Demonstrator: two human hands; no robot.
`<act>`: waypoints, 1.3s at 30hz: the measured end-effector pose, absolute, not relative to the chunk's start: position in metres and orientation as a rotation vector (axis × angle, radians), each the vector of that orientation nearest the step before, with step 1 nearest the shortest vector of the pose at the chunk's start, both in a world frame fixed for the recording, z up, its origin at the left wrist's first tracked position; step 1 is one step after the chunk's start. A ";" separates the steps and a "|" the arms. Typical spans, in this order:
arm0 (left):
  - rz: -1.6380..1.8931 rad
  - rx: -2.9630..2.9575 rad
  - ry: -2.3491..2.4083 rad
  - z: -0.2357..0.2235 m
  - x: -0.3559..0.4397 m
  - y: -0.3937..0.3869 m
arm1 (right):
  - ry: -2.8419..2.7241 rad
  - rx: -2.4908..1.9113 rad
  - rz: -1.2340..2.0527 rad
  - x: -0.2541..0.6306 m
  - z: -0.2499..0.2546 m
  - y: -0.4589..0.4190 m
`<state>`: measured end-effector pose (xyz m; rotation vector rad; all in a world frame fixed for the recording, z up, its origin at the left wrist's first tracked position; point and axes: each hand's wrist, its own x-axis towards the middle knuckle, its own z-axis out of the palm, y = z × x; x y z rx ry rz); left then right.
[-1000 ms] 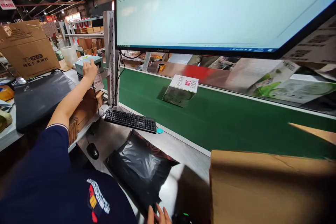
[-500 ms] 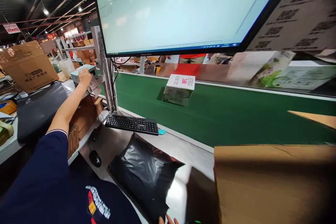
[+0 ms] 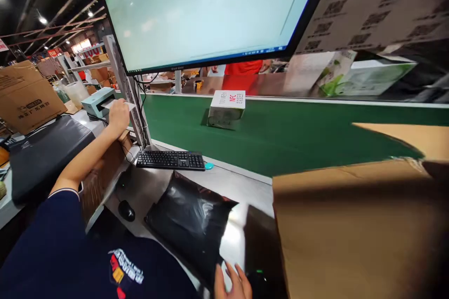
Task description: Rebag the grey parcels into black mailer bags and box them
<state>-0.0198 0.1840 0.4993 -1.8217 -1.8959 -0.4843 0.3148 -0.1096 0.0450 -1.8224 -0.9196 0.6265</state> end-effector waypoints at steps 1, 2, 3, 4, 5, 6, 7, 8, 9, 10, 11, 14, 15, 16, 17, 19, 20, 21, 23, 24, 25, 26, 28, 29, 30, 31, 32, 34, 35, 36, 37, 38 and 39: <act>-0.554 -1.943 -1.833 0.484 -0.002 0.167 | -0.953 -1.744 0.662 0.306 0.069 -0.101; -0.655 -2.086 -1.776 0.467 0.016 0.147 | -0.966 -1.649 0.705 0.296 0.092 -0.090; -0.784 -2.247 -1.733 0.448 0.033 0.126 | -0.958 -1.552 0.775 0.285 0.114 -0.079; -0.940 -2.425 -1.710 0.427 0.048 0.105 | -0.939 -1.460 0.885 0.274 0.132 -0.067; -1.119 -2.607 -1.718 0.405 0.060 0.084 | -0.888 -1.361 1.021 0.264 0.146 -0.056; -1.323 -2.770 -1.767 0.382 0.070 0.064 | -0.830 -1.243 1.210 0.256 0.156 -0.047; -1.551 -2.891 -1.860 0.359 0.077 0.045 | -0.745 -1.121 1.365 0.248 0.163 -0.040; -1.795 -2.947 -2.002 0.336 0.082 0.028 | -0.642 -1.018 1.489 0.243 0.166 -0.037; -2.042 -2.921 -2.179 0.313 0.085 0.013 | -0.532 -0.946 1.570 0.238 0.167 -0.037; -2.274 -2.820 -2.364 0.292 0.086 0.000 | -0.427 -0.916 1.608 0.235 0.167 -0.039; -2.469 -2.674 -2.532 0.273 0.085 -0.010 | -0.338 -0.922 1.617 0.233 0.165 -0.042; -2.779 -2.296 -2.826 0.232 0.079 -0.029 | -0.209 -1.025 1.554 0.230 0.156 -0.055; -2.814 -2.225 -2.880 0.224 0.077 -0.031 | -0.213 -1.061 1.521 0.230 0.152 -0.057; -2.826 -2.178 -2.932 0.218 0.075 -0.032 | -0.234 -1.097 1.484 0.231 0.148 -0.058; -2.825 -2.144 -2.983 0.212 0.073 -0.032 | -0.272 -1.142 1.439 0.233 0.144 -0.056; -2.811 -2.074 -3.073 0.202 0.072 -0.031 | -0.417 -1.272 1.314 0.242 0.138 -0.043; -2.787 -2.047 -3.122 0.197 0.071 -0.031 | -0.527 -1.357 1.230 0.248 0.136 -0.032; -2.715 -2.058 -3.194 0.191 0.070 -0.031 | -0.657 -1.451 1.139 0.255 0.134 -0.018; -2.258 -2.374 -3.369 0.178 0.066 -0.035 | -0.943 -1.653 0.982 0.272 0.133 0.017; -1.902 -2.619 -3.416 0.171 0.064 -0.037 | -1.078 -1.754 0.934 0.279 0.133 0.035; -1.529 -2.852 -3.402 0.165 0.061 -0.040 | -1.200 -1.850 0.906 0.286 0.133 0.053; -1.221 -3.031 -3.334 0.160 0.059 -0.041 | -1.302 -1.938 0.889 0.291 0.132 0.068; -0.965 -3.219 -3.098 0.154 0.057 -0.038 | -1.454 -2.071 0.868 0.297 0.129 0.090; -0.990 -3.253 -2.975 0.153 0.058 -0.032 | -1.511 -2.112 0.858 0.298 0.127 0.096; -1.001 -3.307 -2.797 0.152 0.061 -0.024 | -1.558 -2.136 0.844 0.299 0.125 0.098; -0.958 -3.367 -2.566 0.151 0.066 -0.013 | -1.596 -2.146 0.820 0.298 0.122 0.097; -0.841 -3.415 -2.305 0.149 0.073 -0.002 | -1.617 -2.150 0.780 0.297 0.120 0.094; -0.454 -3.411 -1.809 0.144 0.086 0.018 | -1.591 -2.173 0.640 0.294 0.118 0.083; -0.255 -3.361 -1.619 0.140 0.091 0.024 | -1.554 -2.190 0.546 0.291 0.118 0.077; -0.095 -3.302 -1.487 0.135 0.095 0.028 | -1.532 -2.194 0.459 0.288 0.118 0.071; 0.008 -3.265 -1.419 0.131 0.096 0.029 | -1.552 -2.173 0.396 0.283 0.118 0.067; 0.071 -3.250 -1.379 0.126 0.095 0.029 | -1.627 -2.121 0.368 0.278 0.119 0.063; 0.109 -3.250 -1.350 0.122 0.091 0.027 | -1.743 -2.047 0.381 0.273 0.119 0.062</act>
